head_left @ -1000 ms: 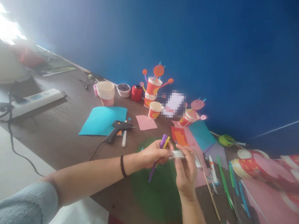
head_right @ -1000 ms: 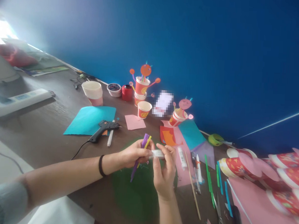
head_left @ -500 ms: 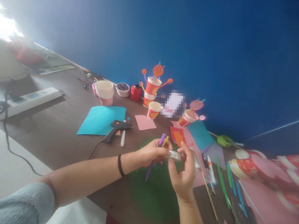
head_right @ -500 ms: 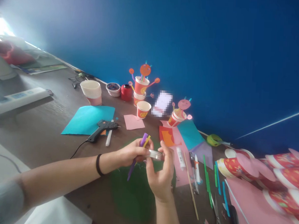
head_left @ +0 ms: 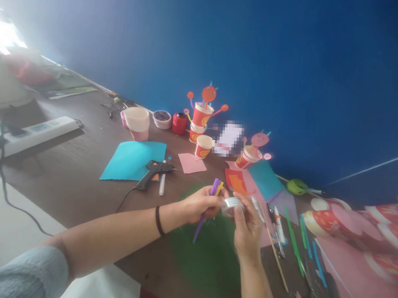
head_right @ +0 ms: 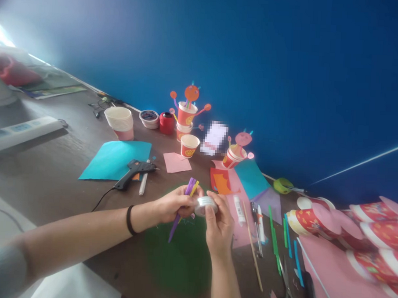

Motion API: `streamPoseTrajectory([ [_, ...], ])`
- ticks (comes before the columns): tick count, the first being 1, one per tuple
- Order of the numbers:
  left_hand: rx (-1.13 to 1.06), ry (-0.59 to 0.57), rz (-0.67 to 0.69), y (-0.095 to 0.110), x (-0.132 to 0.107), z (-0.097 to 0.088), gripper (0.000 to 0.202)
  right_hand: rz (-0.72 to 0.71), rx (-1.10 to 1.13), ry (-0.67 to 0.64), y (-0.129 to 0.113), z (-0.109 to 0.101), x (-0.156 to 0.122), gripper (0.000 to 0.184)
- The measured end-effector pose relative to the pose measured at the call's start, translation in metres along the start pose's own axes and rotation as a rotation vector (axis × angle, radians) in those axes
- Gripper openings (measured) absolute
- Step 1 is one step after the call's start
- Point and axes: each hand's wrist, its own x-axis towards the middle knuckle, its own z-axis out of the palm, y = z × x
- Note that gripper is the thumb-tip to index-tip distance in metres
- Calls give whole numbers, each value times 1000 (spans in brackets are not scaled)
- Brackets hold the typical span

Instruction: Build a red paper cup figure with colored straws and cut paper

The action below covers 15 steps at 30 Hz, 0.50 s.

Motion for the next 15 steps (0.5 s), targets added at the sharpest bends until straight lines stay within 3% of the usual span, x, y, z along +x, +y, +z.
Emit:
streamPoseTrajectory([
  [8, 24, 77, -43, 1, 1, -3, 18, -86, -61, -162, -8, 2, 2, 24],
  [15, 84, 135, -64, 1, 1, -1, 17, -111, -171, -151, -11, 5, 2, 26],
])
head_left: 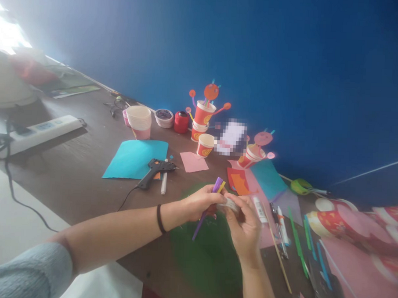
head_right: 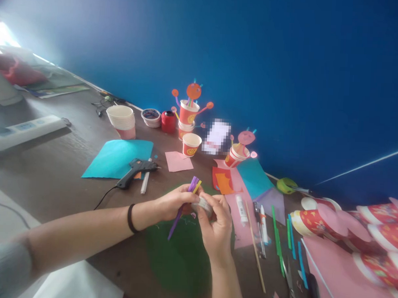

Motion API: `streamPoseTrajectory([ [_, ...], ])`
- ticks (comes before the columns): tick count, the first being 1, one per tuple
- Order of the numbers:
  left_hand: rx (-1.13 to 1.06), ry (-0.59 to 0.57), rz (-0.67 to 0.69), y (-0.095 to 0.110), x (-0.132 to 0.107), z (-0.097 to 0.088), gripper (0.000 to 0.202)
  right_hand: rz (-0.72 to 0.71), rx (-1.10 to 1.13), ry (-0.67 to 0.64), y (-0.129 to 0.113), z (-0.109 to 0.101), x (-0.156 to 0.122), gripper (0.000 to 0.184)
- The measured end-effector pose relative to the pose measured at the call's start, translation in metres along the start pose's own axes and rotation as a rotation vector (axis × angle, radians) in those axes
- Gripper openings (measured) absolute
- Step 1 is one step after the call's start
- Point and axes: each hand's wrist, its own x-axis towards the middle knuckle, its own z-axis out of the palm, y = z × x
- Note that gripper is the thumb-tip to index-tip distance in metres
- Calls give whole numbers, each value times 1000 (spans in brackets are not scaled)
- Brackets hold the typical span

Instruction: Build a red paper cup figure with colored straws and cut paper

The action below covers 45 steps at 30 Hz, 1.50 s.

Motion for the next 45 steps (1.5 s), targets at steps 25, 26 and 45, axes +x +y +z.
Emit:
streamPoseTrajectory([
  [25, -145, -130, -26, -6, 1, -3, 36, 30, 6, 200, -2, 6, -1, 19],
  [26, -130, -128, -21, -6, 1, -3, 36, 28, 8, 199, -2, 6, -1, 20],
  [45, -67, -98, -27, -5, 2, -3, 38, -13, -61, 202, 3, 6, -5, 21],
])
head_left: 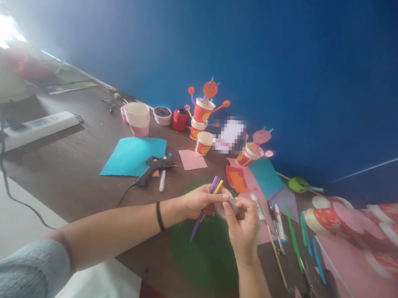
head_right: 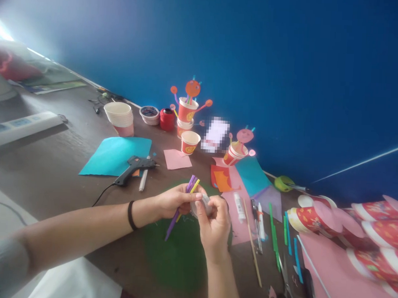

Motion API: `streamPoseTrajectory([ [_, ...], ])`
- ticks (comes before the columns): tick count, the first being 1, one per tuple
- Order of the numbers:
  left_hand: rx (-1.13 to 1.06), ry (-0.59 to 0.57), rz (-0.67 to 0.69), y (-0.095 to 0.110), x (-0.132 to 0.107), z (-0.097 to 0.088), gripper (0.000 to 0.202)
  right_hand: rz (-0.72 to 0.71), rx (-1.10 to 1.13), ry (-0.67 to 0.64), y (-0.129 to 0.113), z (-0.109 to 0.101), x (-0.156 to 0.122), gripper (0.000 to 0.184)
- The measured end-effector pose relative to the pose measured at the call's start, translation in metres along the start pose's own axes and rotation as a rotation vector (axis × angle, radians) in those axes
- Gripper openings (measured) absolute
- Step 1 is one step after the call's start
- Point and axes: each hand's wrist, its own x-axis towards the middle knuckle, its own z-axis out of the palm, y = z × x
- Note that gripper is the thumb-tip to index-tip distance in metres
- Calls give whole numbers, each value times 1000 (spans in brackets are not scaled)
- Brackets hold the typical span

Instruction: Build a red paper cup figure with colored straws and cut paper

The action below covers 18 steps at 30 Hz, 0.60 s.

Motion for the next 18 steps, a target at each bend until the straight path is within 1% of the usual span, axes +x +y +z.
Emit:
streamPoseTrajectory([
  [3, -15, -4, -8, 0, 1, 0, 38, -10, -28, -4, -4, 0, 0, 29],
  [4, -20, -7, -7, 0, 1, 0, 38, -13, -28, -1, -4, 0, 0, 29],
  [7, -16, -3, -1, 1, 0, 0, 38, -6, 7, 14, -5, 1, 0, 17],
  [12, -10, 13, -3, 1, 0, 1, 39, -25, 25, -3, 1, 1, -1, 16],
  [14, -13, 18, -11, 1, 0, 0, 39, -25, 20, 3, 2, 1, -1, 18],
  [18, -21, -2, -16, 1, 1, 0, 38, 3, 4, 15, -2, 2, -1, 28],
])
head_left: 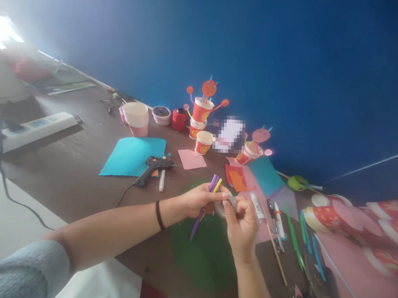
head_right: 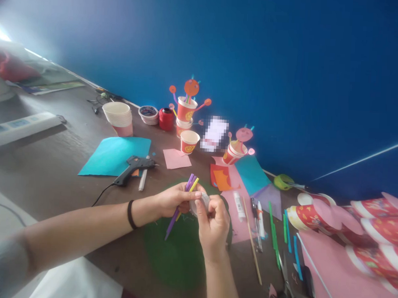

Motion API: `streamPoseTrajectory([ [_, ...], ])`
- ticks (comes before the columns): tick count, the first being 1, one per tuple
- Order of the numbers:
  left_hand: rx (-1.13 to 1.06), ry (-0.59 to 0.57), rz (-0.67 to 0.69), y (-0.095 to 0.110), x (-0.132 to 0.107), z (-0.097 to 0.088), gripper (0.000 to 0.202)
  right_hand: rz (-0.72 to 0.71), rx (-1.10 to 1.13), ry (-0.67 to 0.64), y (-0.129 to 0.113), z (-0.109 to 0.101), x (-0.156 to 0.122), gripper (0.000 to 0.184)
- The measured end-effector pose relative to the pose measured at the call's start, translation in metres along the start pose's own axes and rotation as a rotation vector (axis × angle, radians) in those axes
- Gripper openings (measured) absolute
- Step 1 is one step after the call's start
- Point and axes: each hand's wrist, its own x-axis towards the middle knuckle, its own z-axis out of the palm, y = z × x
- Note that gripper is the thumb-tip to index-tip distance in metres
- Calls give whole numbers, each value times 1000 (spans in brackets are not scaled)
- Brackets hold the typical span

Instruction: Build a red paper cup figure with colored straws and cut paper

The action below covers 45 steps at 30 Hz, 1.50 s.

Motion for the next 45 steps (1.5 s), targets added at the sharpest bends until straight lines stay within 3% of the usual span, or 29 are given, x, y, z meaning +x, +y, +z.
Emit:
streamPoseTrajectory([
  [3, 6, 6, 8, 0, 1, -1, 38, 103, 146, -39, -2, -1, 0, 23],
  [6, 18, 45, 20, 1, 2, -2, 37, 158, 235, -142, -2, -4, 0, 33],
  [9, 39, 74, 32, 2, 3, -4, 37, 94, 159, -178, -4, -8, 4, 27],
  [15, 119, 199, 41, 0, 6, -6, 40, -40, 27, -114, -8, -14, 14, 13],
  [23, 132, 212, 13, 3, 6, -7, 38, 103, 78, -249, -6, -19, 18, 4],
  [34, 193, 206, -63, 5, 9, -8, 35, 49, -104, -398, -13, -24, 24, 10],
  [45, 230, 188, -124, 5, 6, -8, 36, 98, -158, -403, -6, -22, 16, 12],
])
